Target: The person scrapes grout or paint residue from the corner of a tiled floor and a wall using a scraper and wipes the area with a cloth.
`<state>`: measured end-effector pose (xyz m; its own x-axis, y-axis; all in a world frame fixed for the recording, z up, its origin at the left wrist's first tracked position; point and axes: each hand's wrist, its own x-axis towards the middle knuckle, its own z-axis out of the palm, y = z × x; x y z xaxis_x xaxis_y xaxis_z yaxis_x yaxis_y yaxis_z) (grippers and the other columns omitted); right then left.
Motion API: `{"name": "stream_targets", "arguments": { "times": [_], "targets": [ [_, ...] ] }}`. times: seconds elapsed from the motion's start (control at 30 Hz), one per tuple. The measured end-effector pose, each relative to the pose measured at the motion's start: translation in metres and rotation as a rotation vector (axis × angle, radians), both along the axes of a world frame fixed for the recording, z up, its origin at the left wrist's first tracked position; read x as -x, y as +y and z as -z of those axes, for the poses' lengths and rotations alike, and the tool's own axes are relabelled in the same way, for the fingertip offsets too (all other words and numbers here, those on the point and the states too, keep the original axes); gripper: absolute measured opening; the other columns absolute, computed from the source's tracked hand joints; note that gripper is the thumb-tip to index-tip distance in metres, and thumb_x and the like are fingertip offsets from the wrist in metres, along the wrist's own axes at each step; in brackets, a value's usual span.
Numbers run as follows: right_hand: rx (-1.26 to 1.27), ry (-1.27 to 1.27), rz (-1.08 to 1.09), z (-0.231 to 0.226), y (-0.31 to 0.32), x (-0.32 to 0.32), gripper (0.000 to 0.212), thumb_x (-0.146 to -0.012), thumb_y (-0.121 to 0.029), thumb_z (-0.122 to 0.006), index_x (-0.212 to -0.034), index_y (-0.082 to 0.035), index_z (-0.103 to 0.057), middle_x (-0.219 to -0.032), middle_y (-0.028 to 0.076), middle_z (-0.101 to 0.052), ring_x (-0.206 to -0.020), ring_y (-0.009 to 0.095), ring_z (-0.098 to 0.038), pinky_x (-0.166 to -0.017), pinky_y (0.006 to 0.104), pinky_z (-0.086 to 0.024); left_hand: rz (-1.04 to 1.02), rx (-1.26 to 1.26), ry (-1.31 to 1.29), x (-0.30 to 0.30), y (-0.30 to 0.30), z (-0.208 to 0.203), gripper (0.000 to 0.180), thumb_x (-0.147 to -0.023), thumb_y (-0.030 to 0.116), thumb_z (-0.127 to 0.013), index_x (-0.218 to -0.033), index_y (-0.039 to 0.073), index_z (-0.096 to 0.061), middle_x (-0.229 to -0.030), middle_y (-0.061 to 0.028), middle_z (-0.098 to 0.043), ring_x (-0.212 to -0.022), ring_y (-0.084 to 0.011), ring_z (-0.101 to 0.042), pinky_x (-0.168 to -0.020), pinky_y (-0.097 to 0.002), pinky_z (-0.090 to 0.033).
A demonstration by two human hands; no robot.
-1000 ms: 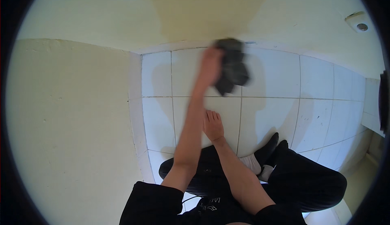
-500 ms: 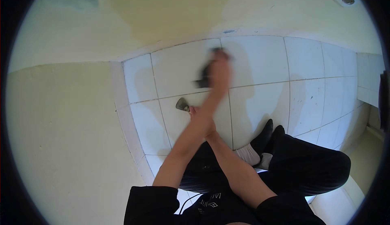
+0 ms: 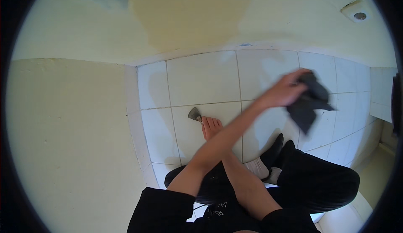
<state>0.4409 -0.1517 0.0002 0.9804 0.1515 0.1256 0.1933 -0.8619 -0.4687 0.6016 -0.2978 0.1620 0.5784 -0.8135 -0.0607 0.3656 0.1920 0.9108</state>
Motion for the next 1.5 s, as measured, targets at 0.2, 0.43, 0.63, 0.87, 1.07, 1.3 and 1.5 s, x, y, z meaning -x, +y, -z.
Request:
{"name": "stream_targets", "arguments": {
  "times": [0.2,0.43,0.63,0.87,1.07,1.3,1.5],
  "targets": [
    [0.002,-0.056,-0.008,0.004,0.003,0.001,0.030,-0.089,-0.016,-0.059,-0.115,-0.001,-0.057,-0.098,0.008,-0.057,-0.091,0.022,-0.056,-0.083,0.0360,-0.046,-1.028,-0.579,-0.030,0.044,0.264,0.049,0.040,-0.086,0.005,-0.041,-0.123,-0.002,-0.057,-0.116,-0.0127,-0.064,-0.107,-0.0202,-0.059,-0.097,-0.0316,-0.045],
    [-0.073,-0.050,0.026,0.003,0.009,-0.002,0.033,-0.089,-0.016,-0.061,-0.117,0.000,-0.056,-0.096,0.010,-0.057,-0.091,0.024,-0.056,-0.083,0.0370,-0.046,-1.492,-1.458,-0.564,0.151,0.297,0.155,0.048,-0.081,-0.002,-0.051,-0.129,0.000,-0.054,-0.119,-0.0224,-0.049,-0.108,-0.0381,-0.051,-0.095,-0.0452,-0.041],
    [-0.065,-0.026,0.028,0.008,0.008,-0.003,0.035,-0.089,-0.016,-0.061,-0.119,0.000,-0.054,-0.097,0.010,-0.056,-0.090,0.025,-0.055,-0.081,0.0378,-0.046,-1.346,-1.607,-0.663,0.147,0.279,0.163,0.054,-0.074,-0.001,-0.056,-0.126,0.012,-0.060,-0.118,-0.0230,-0.047,-0.106,-0.0420,-0.047,-0.091,-0.0504,-0.040],
    [-0.223,-0.024,0.014,0.001,0.007,-0.002,0.035,-0.087,-0.009,-0.062,-0.121,0.001,-0.055,-0.094,0.013,-0.057,-0.087,0.029,-0.054,-0.082,0.0411,-0.044,-1.303,-1.734,-0.626,0.143,0.279,0.163,0.056,-0.075,0.001,-0.058,-0.129,0.018,-0.057,-0.119,-0.0207,-0.047,-0.105,-0.0403,-0.048,-0.091,-0.0487,-0.041],
    [-0.402,-0.018,-0.008,-0.006,-0.011,-0.019,0.036,-0.089,-0.012,-0.062,-0.124,-0.003,-0.059,-0.085,0.012,-0.057,-0.071,0.028,-0.056,-0.066,0.0383,-0.046,-1.242,-1.782,-0.536,0.142,0.275,0.162,0.056,-0.076,0.001,-0.058,-0.130,0.018,-0.056,-0.121,-0.0203,-0.046,-0.106,-0.0404,-0.047,-0.092,-0.0494,-0.040],
    [-0.187,0.131,-0.115,-0.024,-0.086,-0.127,0.040,-0.089,-0.011,-0.058,-0.129,-0.014,-0.059,-0.092,0.008,-0.060,-0.068,0.030,-0.062,-0.056,0.0409,-0.050,-1.204,-1.753,-0.461,0.143,0.278,0.167,0.055,-0.077,0.003,-0.053,-0.130,0.016,-0.056,-0.123,-0.0226,-0.044,-0.112,-0.0417,-0.045,-0.096,-0.0507,-0.037],
    [0.073,0.018,-0.212,-0.032,-0.114,-0.219,0.041,-0.089,-0.013,-0.059,-0.128,-0.022,-0.061,-0.087,0.006,-0.062,-0.066,0.028,-0.063,-0.054,0.0389,-0.051,-1.188,-1.740,-0.479,0.141,0.282,0.163,0.053,-0.078,0.005,-0.052,-0.130,0.015,-0.056,-0.123,-0.0226,-0.044,-0.112,-0.0416,-0.044,-0.096,-0.0518,-0.036]
  ]
}}
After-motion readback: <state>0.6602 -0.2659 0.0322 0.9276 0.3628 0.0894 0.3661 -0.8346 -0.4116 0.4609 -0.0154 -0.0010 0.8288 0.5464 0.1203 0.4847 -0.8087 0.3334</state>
